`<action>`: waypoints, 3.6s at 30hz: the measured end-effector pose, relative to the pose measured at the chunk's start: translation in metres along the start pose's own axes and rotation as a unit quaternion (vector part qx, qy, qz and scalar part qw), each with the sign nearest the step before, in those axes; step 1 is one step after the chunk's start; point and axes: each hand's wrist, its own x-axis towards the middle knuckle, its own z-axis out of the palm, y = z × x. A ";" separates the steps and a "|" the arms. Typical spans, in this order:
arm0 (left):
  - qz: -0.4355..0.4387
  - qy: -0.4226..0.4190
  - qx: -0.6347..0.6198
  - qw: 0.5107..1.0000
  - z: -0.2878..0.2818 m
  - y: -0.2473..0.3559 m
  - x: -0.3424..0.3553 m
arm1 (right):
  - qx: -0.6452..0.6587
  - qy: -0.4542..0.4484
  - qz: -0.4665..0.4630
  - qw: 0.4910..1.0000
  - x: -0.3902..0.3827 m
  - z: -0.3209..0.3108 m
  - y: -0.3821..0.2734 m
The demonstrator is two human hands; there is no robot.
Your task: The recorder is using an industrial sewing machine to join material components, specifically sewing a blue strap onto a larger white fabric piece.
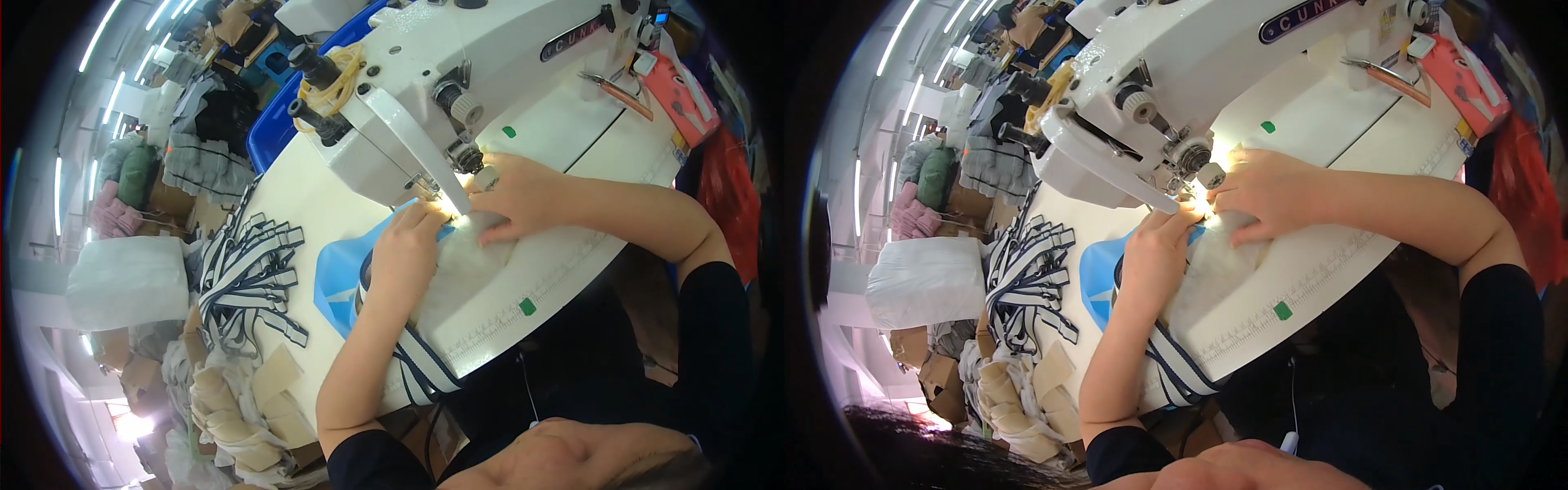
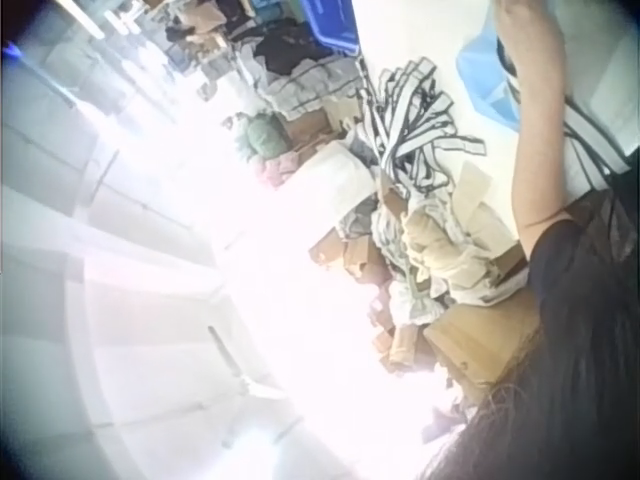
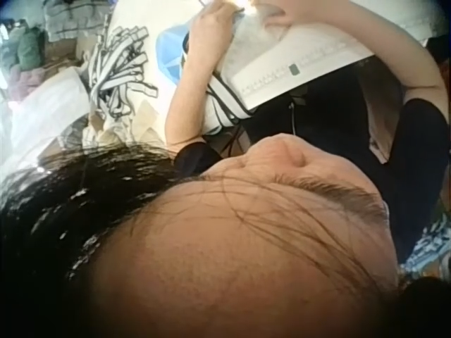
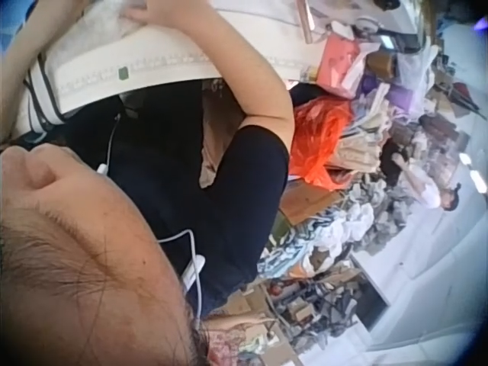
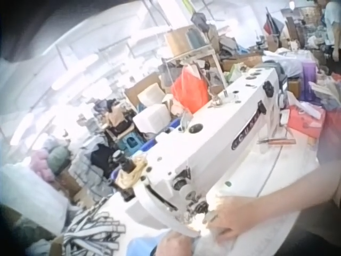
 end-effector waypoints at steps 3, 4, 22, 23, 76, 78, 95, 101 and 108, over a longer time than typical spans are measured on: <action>-0.006 -0.012 -0.010 1.000 0.000 0.002 0.000 | 0.008 -0.002 0.012 1.000 -0.001 0.000 -0.001; -0.012 -0.014 -0.013 1.000 0.000 0.002 0.000 | 0.016 -0.012 0.018 1.000 -0.001 -0.001 -0.001; 0.018 0.022 0.016 0.999 0.003 -0.009 0.005 | -0.028 -0.063 0.041 0.997 0.002 0.008 0.012; 0.016 0.022 0.016 0.999 0.004 -0.008 0.006 | -0.027 -0.064 0.039 0.997 0.000 0.008 0.014; 0.052 0.011 0.099 0.994 -0.003 -0.016 0.003 | -0.046 -0.142 0.081 0.985 0.005 -0.007 0.002; 0.049 0.010 0.099 0.994 -0.005 -0.020 0.005 | -0.041 -0.135 0.081 0.987 0.005 -0.004 0.005; 0.027 0.018 0.110 0.993 -0.004 -0.027 0.009 | -0.046 0.012 0.041 0.998 0.006 0.010 0.006; 0.049 0.027 0.125 0.991 -0.001 -0.029 0.008 | -0.059 -0.011 0.060 0.996 0.006 0.009 0.005; 0.027 0.027 0.112 0.993 0.001 -0.030 0.008 | -0.064 -0.006 0.054 0.996 0.005 0.008 0.007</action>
